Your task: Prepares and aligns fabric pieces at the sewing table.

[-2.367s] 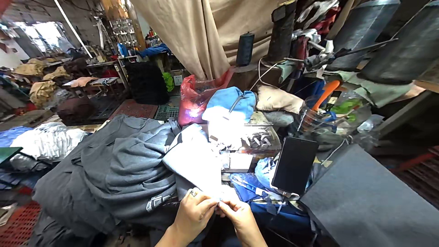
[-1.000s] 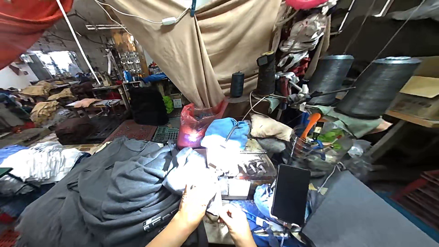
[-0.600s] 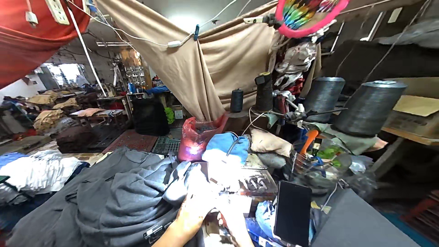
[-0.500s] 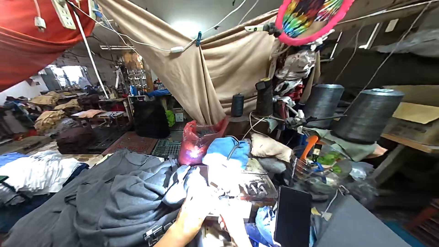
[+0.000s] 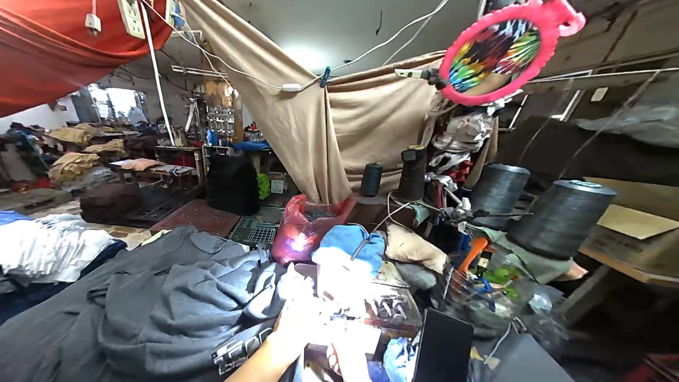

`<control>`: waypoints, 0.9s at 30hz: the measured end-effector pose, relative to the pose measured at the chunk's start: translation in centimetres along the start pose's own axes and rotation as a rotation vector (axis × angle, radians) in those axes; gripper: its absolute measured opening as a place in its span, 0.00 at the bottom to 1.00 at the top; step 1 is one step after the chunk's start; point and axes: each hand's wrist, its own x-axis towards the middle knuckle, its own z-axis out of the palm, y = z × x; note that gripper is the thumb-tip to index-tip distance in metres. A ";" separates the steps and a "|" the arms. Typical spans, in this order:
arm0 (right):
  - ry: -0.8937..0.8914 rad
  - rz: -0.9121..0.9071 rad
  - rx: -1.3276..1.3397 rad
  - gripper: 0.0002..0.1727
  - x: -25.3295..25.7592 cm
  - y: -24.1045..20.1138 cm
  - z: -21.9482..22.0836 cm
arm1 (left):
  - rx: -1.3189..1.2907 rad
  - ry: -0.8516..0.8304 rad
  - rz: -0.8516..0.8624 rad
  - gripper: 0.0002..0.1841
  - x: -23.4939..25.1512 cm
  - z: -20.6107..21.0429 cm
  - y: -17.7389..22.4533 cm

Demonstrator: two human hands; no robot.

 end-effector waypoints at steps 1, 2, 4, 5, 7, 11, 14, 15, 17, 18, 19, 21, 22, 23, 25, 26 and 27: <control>-0.011 0.009 0.009 0.11 0.0 0.1 0.0 | 0.009 0.011 0.011 0.28 -0.2 0.2 -0.2; -0.015 0.007 0.016 0.10 0.2 0.3 -0.1 | 0.033 0.022 0.024 0.27 -0.3 0.4 -0.4; 0.028 -0.067 -0.038 0.08 0.5 0.8 -0.2 | 0.142 -0.078 -0.034 0.25 -1.2 -0.7 1.1; 0.071 -0.158 -0.133 0.08 0.5 1.1 -0.4 | 0.139 -0.175 -0.094 0.26 -2.0 -1.8 2.3; 0.162 -0.348 -0.324 0.18 -0.2 0.6 -0.7 | 0.138 -0.214 -0.101 0.26 -3.6 -2.1 2.7; 0.125 -0.686 -0.622 0.12 -1.5 0.8 -1.4 | 0.350 -0.039 0.220 0.22 -6.8 -0.1 1.3; -0.010 -0.695 -0.673 0.13 -2.4 1.2 -2.2 | 0.392 -0.100 0.212 0.20 -8.4 0.0 2.3; -0.014 -0.667 -0.700 0.14 -2.7 1.2 -2.4 | 0.370 -0.140 0.190 0.22 -8.5 -0.1 2.6; 0.043 -0.620 -0.760 0.15 -3.2 0.7 -2.8 | 0.336 -0.265 0.094 0.26 -8.4 -1.0 4.1; 0.074 -0.593 -0.791 0.15 -3.3 0.4 -2.9 | 0.325 -0.296 0.054 0.26 -8.3 -1.1 4.5; 0.104 -0.565 -0.815 0.14 -3.3 0.1 -3.1 | 0.325 -0.253 0.056 0.22 -8.3 -0.6 4.2; 0.189 -0.534 -0.830 0.12 -3.3 -0.1 -3.1 | 0.340 0.004 0.196 0.12 -8.6 1.8 1.5; 0.224 -0.541 -0.830 0.13 -3.4 -0.3 -3.3 | 0.333 0.107 0.245 0.10 -8.6 2.4 0.7; 0.246 -0.562 -0.824 0.15 -3.4 -0.2 -3.4 | 0.304 0.199 0.272 0.08 -8.7 2.5 0.1; 0.224 -0.604 -0.803 0.17 -3.6 0.4 -3.9 | 0.136 0.313 0.229 0.08 -9.1 1.5 -0.9; 0.183 -0.619 -0.800 0.17 -3.8 1.2 -4.1 | 0.013 0.371 0.177 0.09 -9.6 0.6 -1.5; 0.120 -0.619 -0.795 0.18 -3.9 2.1 -4.2 | -0.109 0.442 0.123 0.10 -10.2 -0.4 -2.3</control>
